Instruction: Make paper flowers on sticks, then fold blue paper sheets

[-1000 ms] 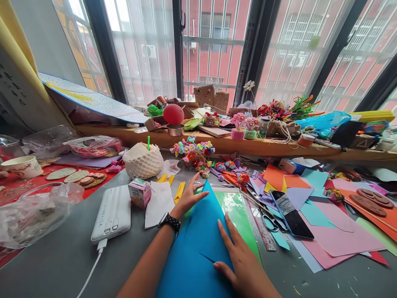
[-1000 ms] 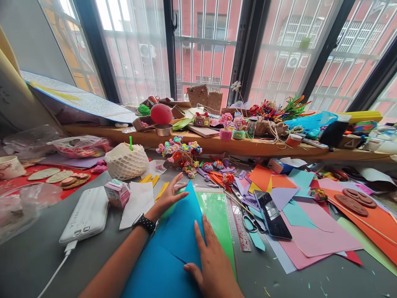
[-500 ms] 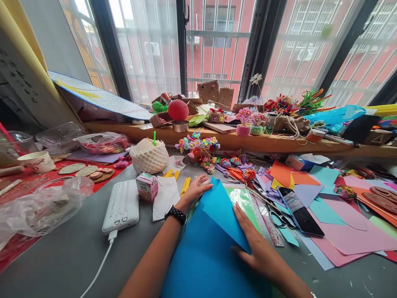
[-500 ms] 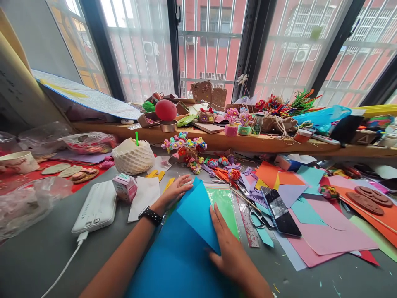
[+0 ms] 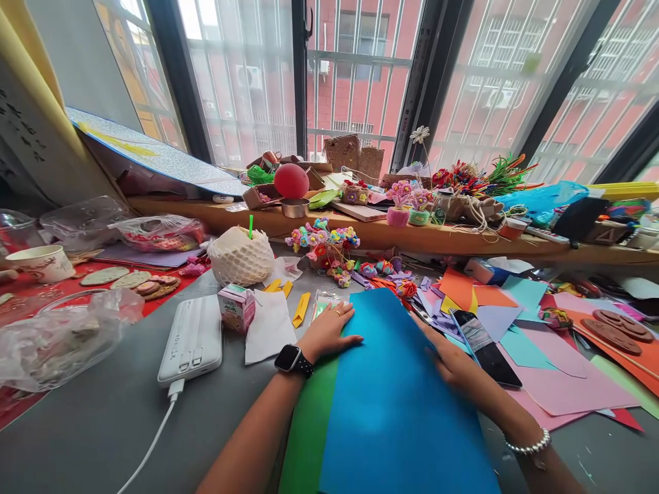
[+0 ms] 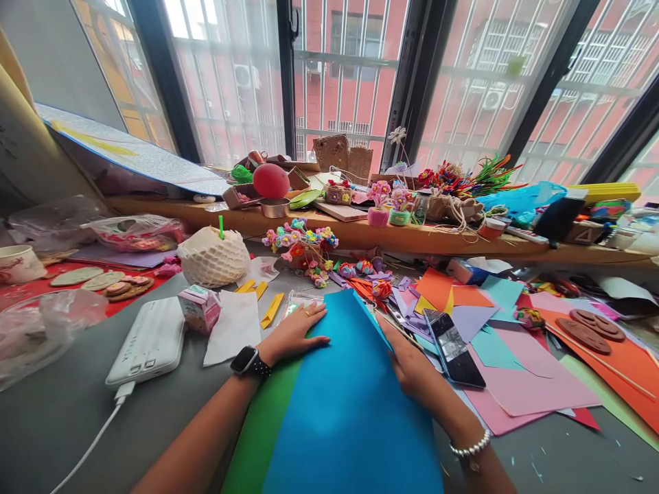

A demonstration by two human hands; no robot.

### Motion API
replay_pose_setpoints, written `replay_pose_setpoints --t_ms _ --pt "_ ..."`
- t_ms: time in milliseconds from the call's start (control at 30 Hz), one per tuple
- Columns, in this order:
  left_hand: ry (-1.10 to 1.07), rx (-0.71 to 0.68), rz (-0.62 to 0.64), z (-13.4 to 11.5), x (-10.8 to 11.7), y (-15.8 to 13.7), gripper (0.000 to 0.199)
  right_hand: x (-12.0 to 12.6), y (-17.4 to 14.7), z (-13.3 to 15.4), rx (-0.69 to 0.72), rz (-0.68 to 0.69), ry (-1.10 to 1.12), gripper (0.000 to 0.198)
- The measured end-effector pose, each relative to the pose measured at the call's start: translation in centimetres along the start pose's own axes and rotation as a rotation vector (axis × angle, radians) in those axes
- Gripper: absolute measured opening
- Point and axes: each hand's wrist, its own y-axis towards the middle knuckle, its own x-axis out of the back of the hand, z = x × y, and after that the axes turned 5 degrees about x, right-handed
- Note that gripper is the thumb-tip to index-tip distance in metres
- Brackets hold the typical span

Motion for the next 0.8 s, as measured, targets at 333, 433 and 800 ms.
replay_pose_setpoints --t_ms 333,433,800 --pt "0.156 0.009 0.024 -0.1 -0.4 0.2 0.046 -4.8 -1.4 5.9 0.063 0.145 -0.332 0.085" --pt "0.16 0.04 0.024 -0.1 -0.5 0.2 0.048 -6.7 -1.1 6.6 -0.017 0.092 -0.408 0.085" --pt "0.148 0.125 -0.033 -0.5 -0.6 0.2 0.047 -4.3 -4.9 4.0 -0.311 -0.184 0.135 0.062"
